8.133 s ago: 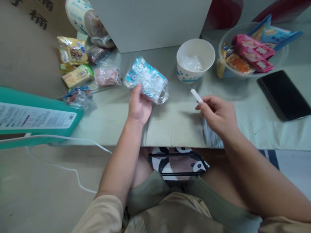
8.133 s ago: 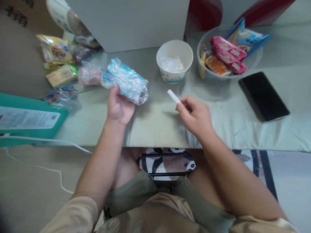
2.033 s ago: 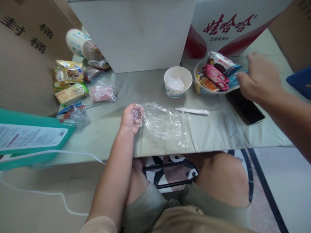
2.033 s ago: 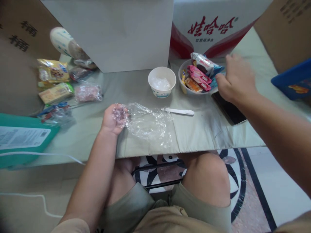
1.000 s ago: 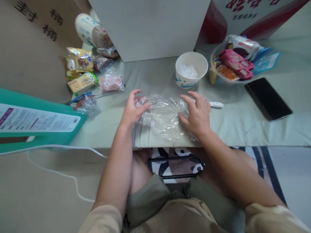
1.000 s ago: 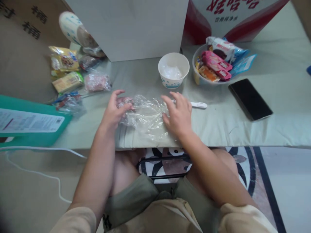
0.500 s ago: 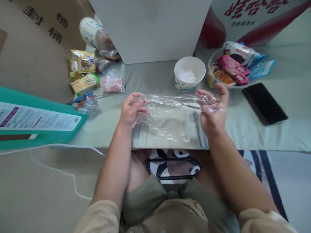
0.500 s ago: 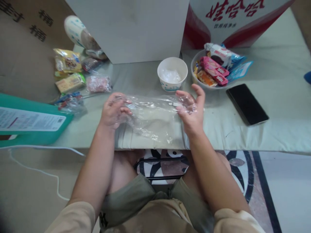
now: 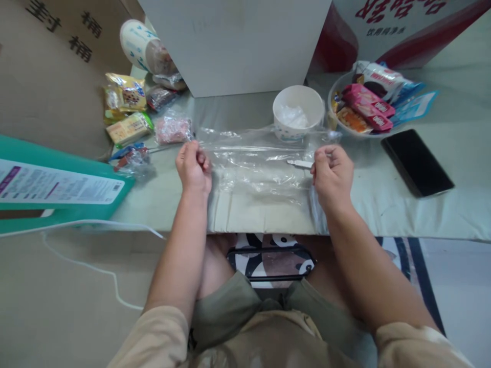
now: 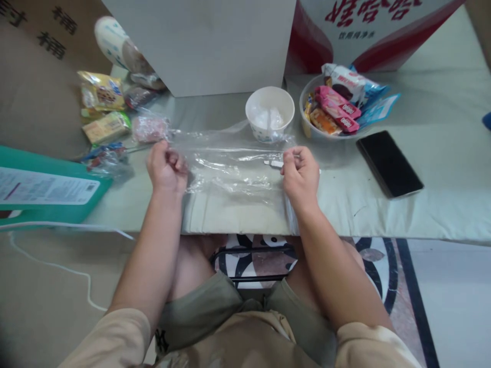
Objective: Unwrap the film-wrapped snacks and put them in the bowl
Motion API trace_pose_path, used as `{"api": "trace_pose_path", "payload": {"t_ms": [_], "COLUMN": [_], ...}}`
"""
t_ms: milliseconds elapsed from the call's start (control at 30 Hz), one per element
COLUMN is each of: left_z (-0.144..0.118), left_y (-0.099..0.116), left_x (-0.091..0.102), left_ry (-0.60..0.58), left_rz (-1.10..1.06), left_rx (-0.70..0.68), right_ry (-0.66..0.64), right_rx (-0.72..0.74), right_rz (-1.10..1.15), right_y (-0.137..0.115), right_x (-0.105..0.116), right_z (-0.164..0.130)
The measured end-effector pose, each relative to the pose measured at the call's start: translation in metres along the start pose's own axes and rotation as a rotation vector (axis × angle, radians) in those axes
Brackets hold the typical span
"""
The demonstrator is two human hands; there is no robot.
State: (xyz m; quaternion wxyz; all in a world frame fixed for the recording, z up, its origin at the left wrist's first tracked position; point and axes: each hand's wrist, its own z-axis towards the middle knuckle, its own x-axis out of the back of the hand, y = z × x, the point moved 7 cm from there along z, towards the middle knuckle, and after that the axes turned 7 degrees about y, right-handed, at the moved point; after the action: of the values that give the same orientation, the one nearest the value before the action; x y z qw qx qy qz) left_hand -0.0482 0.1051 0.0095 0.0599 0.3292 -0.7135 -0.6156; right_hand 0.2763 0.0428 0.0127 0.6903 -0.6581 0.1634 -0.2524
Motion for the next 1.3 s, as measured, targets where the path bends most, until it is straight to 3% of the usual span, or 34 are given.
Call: {"api": "trace_pose_path", "payload": {"t_ms": [67, 200, 367, 500, 567, 733, 833, 967, 1133, 1300], "left_z": [-0.003, -0.019, -0.024, -0.034, -0.031, -0.016, -0.019, -0.021, -0.014, -0.016], "left_y": [-0.007, -0.026, -0.02, -0.02, -0.017, 0.01, 0.02, 0.022, 0.025, 0.031], "left_x": [-0.003, -0.015, -0.013, -0.013, -0.009, 0.006, 0.002, -0.003, 0.004, 0.001], "left_ry": [-0.046, -0.313, -0.44, -0.635, -0.594, -0.276, -0.3, -0.362, -0.295, -0.323], "left_rz": [0.006, 0.249, 0.379, 0.429, 0.441, 0.189, 0.152, 0.244, 0.275, 0.447], "left_rx": [0.128, 0.343, 0.257, 0.301, 0.248, -0.017, -0.12, -0.223, -0.332, -0.405], "right_ry": [0.001, -0.006, -0.036, -0.072, -0.043, -0.059, -0.045, 0.034, 0.093, 0.056], "right_rx": [-0.02, -0.127, -0.21, -0.221, -0.183, 0.044, 0.143, 0.215, 0.282, 0.367], "right_rz": [-0.011, 0.027, 0.12, 0.219, 0.239, 0.15, 0.106, 0.075, 0.105, 0.039], "right_y": [-0.001, 0.003, 0.008, 0.009, 0.01, 0.014, 0.01, -0.013, -0.036, -0.036], "right_x": [-0.001, -0.005, -0.007, -0.005, 0.0, 0.008, 0.011, 0.018, 0.023, 0.023], "right_z": [-0.001, -0.002, -0.001, 0.001, 0.005, 0.017, 0.018, 0.008, -0.004, -0.005]}}
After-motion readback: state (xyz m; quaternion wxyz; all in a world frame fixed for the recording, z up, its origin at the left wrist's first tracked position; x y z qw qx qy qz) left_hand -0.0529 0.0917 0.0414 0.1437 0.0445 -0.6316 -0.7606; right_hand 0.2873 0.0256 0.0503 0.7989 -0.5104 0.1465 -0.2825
